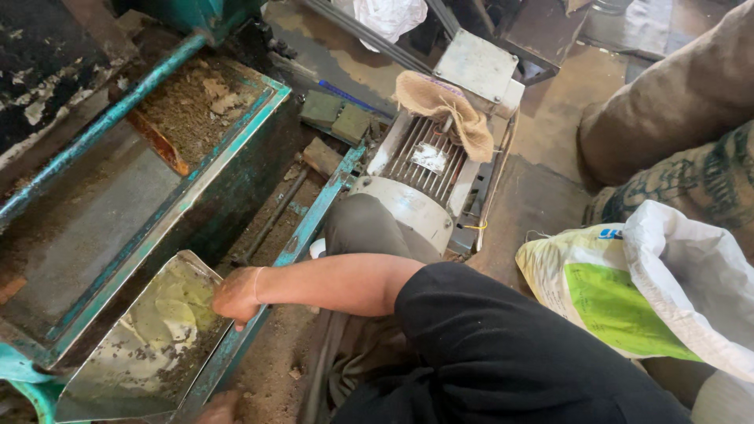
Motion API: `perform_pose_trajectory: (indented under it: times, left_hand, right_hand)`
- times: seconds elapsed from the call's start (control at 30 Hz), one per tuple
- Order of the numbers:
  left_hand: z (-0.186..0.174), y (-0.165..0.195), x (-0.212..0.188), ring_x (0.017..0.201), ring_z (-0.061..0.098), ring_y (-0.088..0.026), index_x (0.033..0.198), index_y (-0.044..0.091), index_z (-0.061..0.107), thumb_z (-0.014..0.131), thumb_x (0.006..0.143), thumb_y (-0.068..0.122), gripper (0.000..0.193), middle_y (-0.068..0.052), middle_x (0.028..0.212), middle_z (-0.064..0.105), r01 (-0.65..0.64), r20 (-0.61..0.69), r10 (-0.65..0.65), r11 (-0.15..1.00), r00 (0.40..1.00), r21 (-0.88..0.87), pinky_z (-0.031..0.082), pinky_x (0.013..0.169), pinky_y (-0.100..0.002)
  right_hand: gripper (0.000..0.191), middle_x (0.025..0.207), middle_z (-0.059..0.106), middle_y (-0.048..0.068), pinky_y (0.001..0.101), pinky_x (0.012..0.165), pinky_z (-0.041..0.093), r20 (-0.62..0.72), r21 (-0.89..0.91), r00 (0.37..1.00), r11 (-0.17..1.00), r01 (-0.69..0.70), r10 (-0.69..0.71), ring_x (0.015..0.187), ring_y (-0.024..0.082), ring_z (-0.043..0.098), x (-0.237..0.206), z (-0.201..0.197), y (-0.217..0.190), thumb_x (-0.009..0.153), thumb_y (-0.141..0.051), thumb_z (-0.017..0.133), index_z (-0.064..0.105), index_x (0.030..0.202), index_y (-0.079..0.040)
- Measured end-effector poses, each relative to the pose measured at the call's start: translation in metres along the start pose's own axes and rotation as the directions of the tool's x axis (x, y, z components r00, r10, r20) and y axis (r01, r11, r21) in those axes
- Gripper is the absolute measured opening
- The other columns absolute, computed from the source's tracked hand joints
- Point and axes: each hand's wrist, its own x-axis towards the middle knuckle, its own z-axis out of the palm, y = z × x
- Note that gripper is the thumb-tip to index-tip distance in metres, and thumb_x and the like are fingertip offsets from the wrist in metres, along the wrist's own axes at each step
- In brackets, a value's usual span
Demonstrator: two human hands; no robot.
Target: The person sits in front of a brick molding machine and scrapes wet clay residue off its mesh screen using a wooden block, working across the screen surface. They occasionally scoop collected material with a metal scoop, reposition a green basin of clay, and clear debris from the machine tray.
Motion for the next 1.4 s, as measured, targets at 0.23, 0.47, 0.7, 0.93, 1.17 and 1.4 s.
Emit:
perform_pose_trajectory:
  times: [0.23, 0.47, 0.7, 0.93, 1.17, 1.4]
  left_hand:
    - [0.007, -0.024, 0.025, 0.118, 0.069, -0.028, 0.136, 0.024, 0.06, 0.062, 0.084, 0.017, 0.052, -0.014, 0.124, 0.07, -0.132, -0.157, 0.143, 0.988, 0.977, 0.077, 0.054, 0.105, -0.045]
    - [-0.018, -0.025, 0.019, 0.115, 0.068, -0.031, 0.138, 0.017, 0.06, 0.061, 0.072, 0.007, 0.066, -0.017, 0.124, 0.069, -0.239, -0.201, 0.222, 0.969, 0.954, -0.066, 0.054, 0.101, -0.047]
    - [-0.086, -0.024, 0.006, 0.131, 0.058, -0.033, 0.133, 0.015, 0.062, 0.052, 0.091, 0.007, 0.044, -0.014, 0.135, 0.065, -0.147, -0.013, 0.147, 0.986, 0.989, -0.077, 0.044, 0.111, -0.047]
    - [-0.105, -0.046, 0.012, 0.132, 0.05, -0.039, 0.135, 0.012, 0.064, 0.059, 0.091, 0.025, 0.045, -0.018, 0.141, 0.059, -0.179, -0.233, 0.067, 0.845, 0.97, -0.503, 0.036, 0.111, -0.051]
    - [-0.108, -0.065, 0.016, 0.133, 0.055, -0.038, 0.121, 0.006, 0.07, 0.056, 0.092, 0.014, 0.033, -0.02, 0.139, 0.061, -0.148, -0.143, 0.1, 0.914, 0.985, -0.377, 0.042, 0.111, -0.051]
    - [-0.138, -0.067, -0.007, 0.133, 0.055, -0.038, 0.125, 0.01, 0.07, 0.054, 0.096, 0.015, 0.033, -0.018, 0.136, 0.064, -0.09, -0.045, 0.082, 0.965, 0.996, -0.248, 0.039, 0.113, -0.057]
  right_hand:
    - [0.045, 0.111, 0.075, 0.016, 0.0485, 0.094, 0.054, 0.053, 0.005, 0.999, 1.0, -0.004, 0.003, 0.111, 0.037, 0.068, 0.051, 0.012, 0.016, 0.083, -0.044, 0.078, 0.076, 0.104, -0.004]
    - [0.048, 0.11, 0.074, 0.017, 0.0492, 0.095, 0.054, 0.028, 0.016, 1.0, 1.0, 0.004, -0.005, 0.113, 0.038, 0.067, 0.108, 0.031, 0.039, 0.079, -0.047, 0.08, 0.076, 0.102, -0.005]
    - [0.048, 0.11, 0.075, 0.017, 0.0528, 0.088, 0.056, 0.043, 0.093, 0.999, 0.995, -0.032, 0.028, 0.109, 0.039, 0.069, 0.158, 0.056, 0.07, 0.08, -0.047, 0.079, 0.075, 0.105, -0.006]
    - [0.052, 0.107, 0.073, 0.022, 0.0539, 0.091, 0.054, 0.125, 0.156, 0.99, 0.985, -0.079, 0.06, 0.108, 0.042, 0.067, 0.201, 0.064, 0.094, 0.086, -0.049, 0.076, 0.071, 0.112, -0.004]
    - [0.059, 0.117, 0.069, 0.022, 0.0549, 0.094, 0.05, 0.114, 0.233, 0.993, 0.971, -0.051, 0.025, 0.116, 0.042, 0.063, 0.214, 0.038, 0.082, 0.086, -0.047, 0.073, 0.063, 0.131, -0.01]
    - [0.062, 0.122, 0.069, 0.022, 0.053, 0.098, 0.05, 0.159, 0.174, 0.986, 0.981, -0.083, 0.055, 0.119, 0.041, 0.064, 0.218, 0.018, 0.06, 0.087, -0.047, 0.071, 0.058, 0.136, -0.012]
